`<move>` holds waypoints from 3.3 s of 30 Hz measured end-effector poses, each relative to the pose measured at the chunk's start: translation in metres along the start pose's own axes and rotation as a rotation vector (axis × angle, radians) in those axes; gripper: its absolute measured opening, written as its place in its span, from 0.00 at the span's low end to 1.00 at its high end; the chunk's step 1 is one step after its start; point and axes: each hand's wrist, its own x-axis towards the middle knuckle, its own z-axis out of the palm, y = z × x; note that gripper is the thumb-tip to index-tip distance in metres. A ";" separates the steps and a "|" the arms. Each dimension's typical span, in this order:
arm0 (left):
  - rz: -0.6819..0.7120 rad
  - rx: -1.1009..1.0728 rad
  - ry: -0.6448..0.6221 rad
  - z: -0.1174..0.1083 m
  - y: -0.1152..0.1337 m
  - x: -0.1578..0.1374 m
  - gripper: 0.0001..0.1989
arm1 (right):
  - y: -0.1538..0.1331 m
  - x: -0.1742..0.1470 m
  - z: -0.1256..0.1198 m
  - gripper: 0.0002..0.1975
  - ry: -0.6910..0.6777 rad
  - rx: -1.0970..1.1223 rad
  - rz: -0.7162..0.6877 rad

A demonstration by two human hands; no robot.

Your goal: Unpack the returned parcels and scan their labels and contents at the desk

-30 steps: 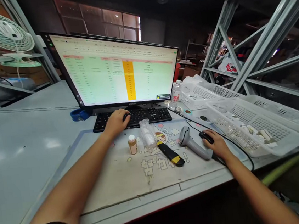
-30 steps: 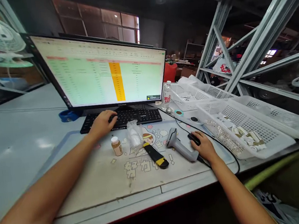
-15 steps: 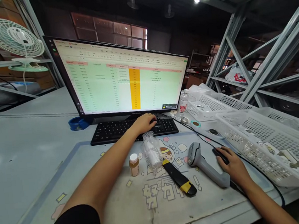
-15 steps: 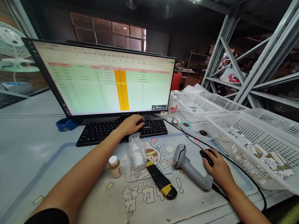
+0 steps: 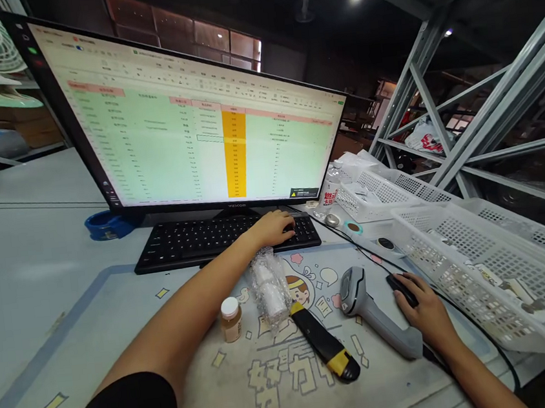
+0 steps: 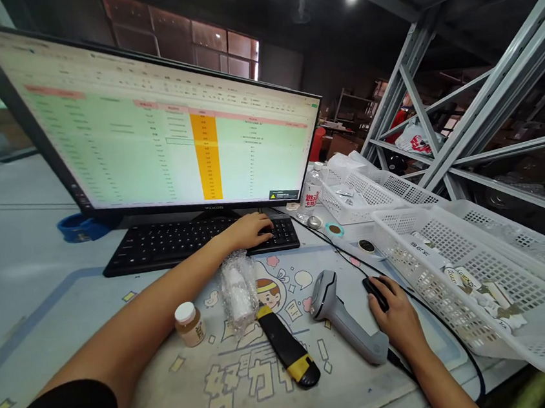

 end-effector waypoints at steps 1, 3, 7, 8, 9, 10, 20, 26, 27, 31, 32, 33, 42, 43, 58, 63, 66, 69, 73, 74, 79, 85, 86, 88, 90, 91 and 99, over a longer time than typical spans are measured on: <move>-0.002 0.016 0.006 0.002 0.002 0.000 0.16 | 0.000 0.000 0.000 0.26 0.002 -0.004 -0.003; -0.004 0.038 0.010 0.006 0.006 -0.001 0.17 | -0.002 0.002 0.000 0.26 0.004 -0.011 -0.008; 0.007 0.045 0.002 0.012 0.014 -0.001 0.20 | -0.005 0.003 -0.003 0.25 -0.003 -0.007 -0.008; 0.010 0.042 0.000 0.013 0.016 0.000 0.20 | -0.006 0.004 -0.005 0.26 -0.003 -0.005 -0.007; 0.014 0.040 -0.002 0.015 0.017 0.000 0.21 | -0.007 0.004 -0.006 0.26 -0.001 -0.004 -0.007; 0.019 0.037 -0.006 0.016 0.018 0.000 0.22 | -0.008 0.004 -0.006 0.26 0.002 -0.003 -0.007; 0.054 0.034 -0.030 0.022 0.022 -0.001 0.22 | -0.006 0.001 -0.007 0.25 0.011 -0.021 -0.021; 0.028 0.049 -0.057 0.013 0.027 -0.002 0.21 | -0.001 -0.001 -0.002 0.23 0.029 -0.031 -0.039; 0.022 0.050 -0.064 0.012 0.028 -0.002 0.21 | -0.001 -0.001 -0.002 0.23 0.031 -0.031 -0.039; -0.003 0.043 -0.091 0.008 0.031 -0.003 0.23 | -0.002 0.000 -0.002 0.23 0.036 -0.020 -0.059; -0.004 0.042 -0.094 0.008 0.031 -0.004 0.23 | -0.002 0.001 -0.003 0.23 0.035 -0.017 -0.061; -0.004 0.042 -0.095 0.008 0.031 -0.004 0.23 | -0.002 0.001 -0.003 0.23 0.033 -0.015 -0.062; -0.007 0.052 -0.093 0.007 0.033 -0.003 0.24 | 0.001 0.001 -0.001 0.23 0.046 -0.021 -0.083; -0.009 0.053 -0.094 0.007 0.033 -0.004 0.24 | 0.002 0.000 -0.001 0.23 0.044 -0.020 -0.083; -0.011 0.065 -0.103 0.007 0.032 -0.003 0.24 | -0.002 0.000 -0.002 0.23 0.024 -0.018 -0.040; -0.005 0.055 -0.095 0.008 0.030 -0.004 0.24 | -0.001 -0.001 -0.002 0.24 0.025 -0.011 -0.030; 0.000 0.048 -0.088 0.009 0.029 -0.003 0.23 | -0.001 -0.001 -0.002 0.24 0.019 -0.011 -0.026; 0.005 0.039 -0.080 0.010 0.028 -0.003 0.24 | 0.000 -0.001 -0.002 0.24 0.015 -0.013 -0.028; 0.019 0.015 -0.055 0.013 0.026 -0.004 0.24 | 0.000 -0.001 -0.002 0.24 0.015 -0.011 -0.033; 0.021 0.007 -0.045 0.013 0.026 -0.004 0.23 | 0.000 -0.001 -0.003 0.24 0.015 -0.011 -0.036; 0.019 -0.054 0.041 -0.004 0.022 -0.002 0.19 | -0.001 -0.001 -0.005 0.23 -0.014 0.013 -0.049; -0.079 -0.207 0.204 -0.061 0.023 -0.023 0.19 | 0.003 -0.004 -0.003 0.23 -0.023 0.053 -0.099; -0.091 -0.255 0.233 -0.070 0.024 -0.032 0.18 | 0.004 -0.004 -0.001 0.23 -0.024 0.053 -0.095; -0.109 -0.346 0.282 -0.084 0.027 -0.053 0.18 | 0.006 -0.004 0.002 0.23 -0.014 0.055 -0.081; -0.148 -0.376 0.315 -0.095 0.029 -0.077 0.19 | 0.007 -0.003 0.005 0.24 -0.004 0.065 -0.082; -0.181 -0.385 0.332 -0.099 0.031 -0.091 0.19 | 0.008 -0.003 0.006 0.24 0.000 0.074 -0.093; -0.364 -0.699 0.330 -0.119 0.075 -0.193 0.27 | 0.015 -0.001 0.021 0.24 0.070 0.087 -0.134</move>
